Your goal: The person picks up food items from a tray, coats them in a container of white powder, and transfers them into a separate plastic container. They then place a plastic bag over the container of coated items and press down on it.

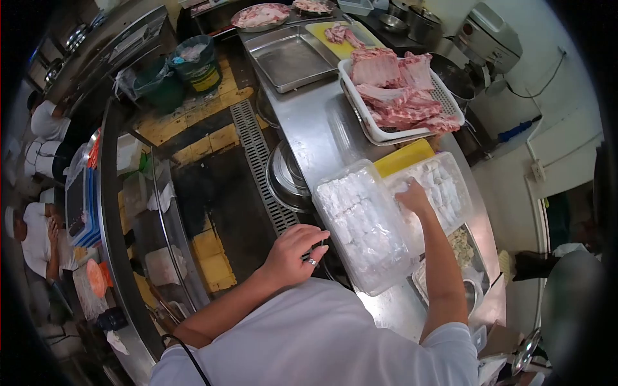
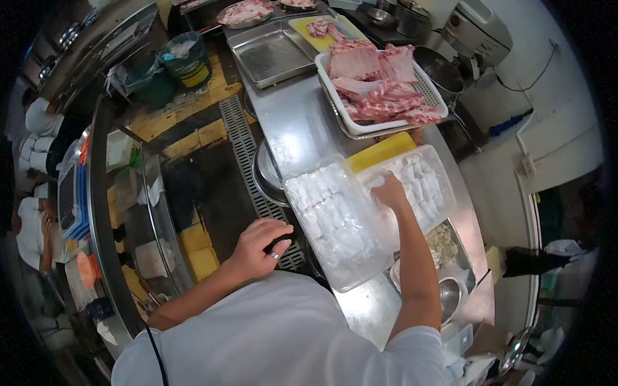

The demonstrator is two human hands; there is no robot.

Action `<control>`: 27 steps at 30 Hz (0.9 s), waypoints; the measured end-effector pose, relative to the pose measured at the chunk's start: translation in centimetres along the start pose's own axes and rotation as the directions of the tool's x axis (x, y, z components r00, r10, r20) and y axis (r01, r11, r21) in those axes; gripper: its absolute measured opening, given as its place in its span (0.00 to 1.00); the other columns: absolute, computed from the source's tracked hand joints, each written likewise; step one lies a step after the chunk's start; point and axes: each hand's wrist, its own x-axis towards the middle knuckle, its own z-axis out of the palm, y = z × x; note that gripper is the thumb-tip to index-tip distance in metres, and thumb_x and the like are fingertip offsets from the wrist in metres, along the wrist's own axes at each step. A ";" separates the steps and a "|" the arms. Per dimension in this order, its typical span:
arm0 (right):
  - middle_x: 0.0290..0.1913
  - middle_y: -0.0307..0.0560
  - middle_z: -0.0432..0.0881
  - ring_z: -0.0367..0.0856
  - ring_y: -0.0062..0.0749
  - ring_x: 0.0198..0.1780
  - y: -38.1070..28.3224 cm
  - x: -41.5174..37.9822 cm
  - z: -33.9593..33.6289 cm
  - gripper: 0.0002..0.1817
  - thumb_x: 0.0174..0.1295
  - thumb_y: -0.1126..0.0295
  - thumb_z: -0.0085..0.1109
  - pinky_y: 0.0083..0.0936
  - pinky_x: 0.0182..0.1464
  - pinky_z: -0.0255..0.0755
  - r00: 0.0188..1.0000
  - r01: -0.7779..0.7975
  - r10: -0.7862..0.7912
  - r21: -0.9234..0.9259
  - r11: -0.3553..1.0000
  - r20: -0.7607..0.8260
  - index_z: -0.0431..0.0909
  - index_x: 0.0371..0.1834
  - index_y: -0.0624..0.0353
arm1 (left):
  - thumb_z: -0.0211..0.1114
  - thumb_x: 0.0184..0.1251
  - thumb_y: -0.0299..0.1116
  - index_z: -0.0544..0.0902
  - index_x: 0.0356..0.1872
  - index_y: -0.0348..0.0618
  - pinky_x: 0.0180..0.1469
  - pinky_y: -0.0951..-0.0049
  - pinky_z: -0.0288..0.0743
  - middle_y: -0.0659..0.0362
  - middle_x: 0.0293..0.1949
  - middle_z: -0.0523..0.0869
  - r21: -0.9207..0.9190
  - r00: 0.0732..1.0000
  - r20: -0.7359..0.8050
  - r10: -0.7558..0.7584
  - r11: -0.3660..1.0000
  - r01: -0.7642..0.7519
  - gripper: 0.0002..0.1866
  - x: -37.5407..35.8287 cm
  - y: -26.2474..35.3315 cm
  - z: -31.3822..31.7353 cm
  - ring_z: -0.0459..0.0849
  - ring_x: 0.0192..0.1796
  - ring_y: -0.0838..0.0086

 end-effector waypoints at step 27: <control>0.44 0.60 0.88 0.88 0.43 0.43 5.0 -6.5 -2.1 0.30 0.59 0.68 0.73 0.40 0.41 0.82 0.918 -0.362 0.386 0.588 0.723 0.089 0.80 0.62 0.77 | 0.70 0.64 0.19 0.87 0.49 0.36 0.52 0.58 0.82 0.50 0.44 0.91 -0.188 0.962 0.181 0.205 0.967 -0.170 0.12 4.4 0.7 3.9 0.90 0.46 0.52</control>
